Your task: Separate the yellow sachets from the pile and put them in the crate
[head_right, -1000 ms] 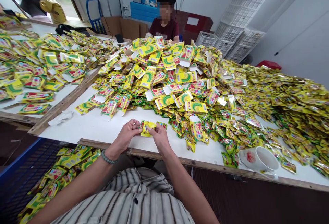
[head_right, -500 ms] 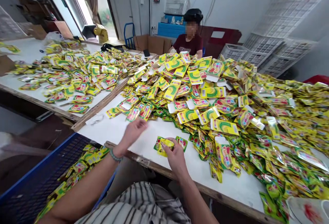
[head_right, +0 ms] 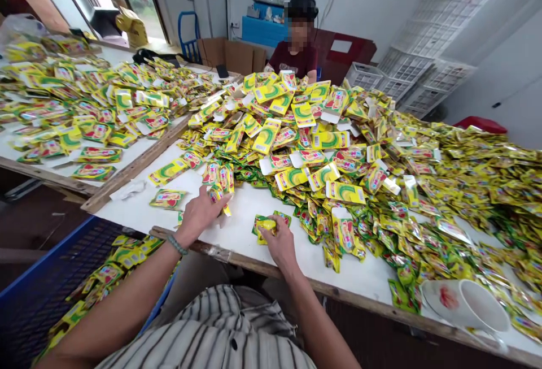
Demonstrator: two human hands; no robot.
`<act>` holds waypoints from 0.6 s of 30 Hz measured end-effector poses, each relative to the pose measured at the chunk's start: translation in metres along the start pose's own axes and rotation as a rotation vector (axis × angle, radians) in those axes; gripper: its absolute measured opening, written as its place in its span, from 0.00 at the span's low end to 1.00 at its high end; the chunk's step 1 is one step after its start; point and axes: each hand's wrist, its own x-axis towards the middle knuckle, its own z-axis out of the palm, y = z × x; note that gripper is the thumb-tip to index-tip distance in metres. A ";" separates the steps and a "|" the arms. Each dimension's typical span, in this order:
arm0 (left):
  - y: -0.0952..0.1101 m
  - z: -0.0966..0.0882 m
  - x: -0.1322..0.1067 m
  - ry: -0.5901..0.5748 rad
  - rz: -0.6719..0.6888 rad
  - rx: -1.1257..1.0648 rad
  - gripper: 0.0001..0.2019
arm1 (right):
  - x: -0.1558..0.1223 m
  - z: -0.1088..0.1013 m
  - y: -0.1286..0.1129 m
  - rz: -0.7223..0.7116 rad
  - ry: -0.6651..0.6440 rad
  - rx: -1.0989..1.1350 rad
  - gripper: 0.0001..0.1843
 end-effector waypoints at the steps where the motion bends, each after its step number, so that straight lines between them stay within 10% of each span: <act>1: 0.001 0.000 -0.002 -0.009 0.006 0.007 0.41 | -0.001 0.000 0.001 -0.006 0.020 0.020 0.23; 11: 0.009 -0.012 0.010 -0.171 0.178 0.049 0.12 | -0.004 -0.006 -0.004 -0.008 0.146 0.027 0.18; 14: 0.011 -0.014 0.006 -0.068 0.274 0.230 0.14 | -0.005 -0.008 -0.002 -0.010 0.142 0.032 0.17; 18: 0.019 -0.013 0.008 -0.049 0.737 0.373 0.31 | -0.005 -0.006 0.000 -0.023 0.137 0.048 0.20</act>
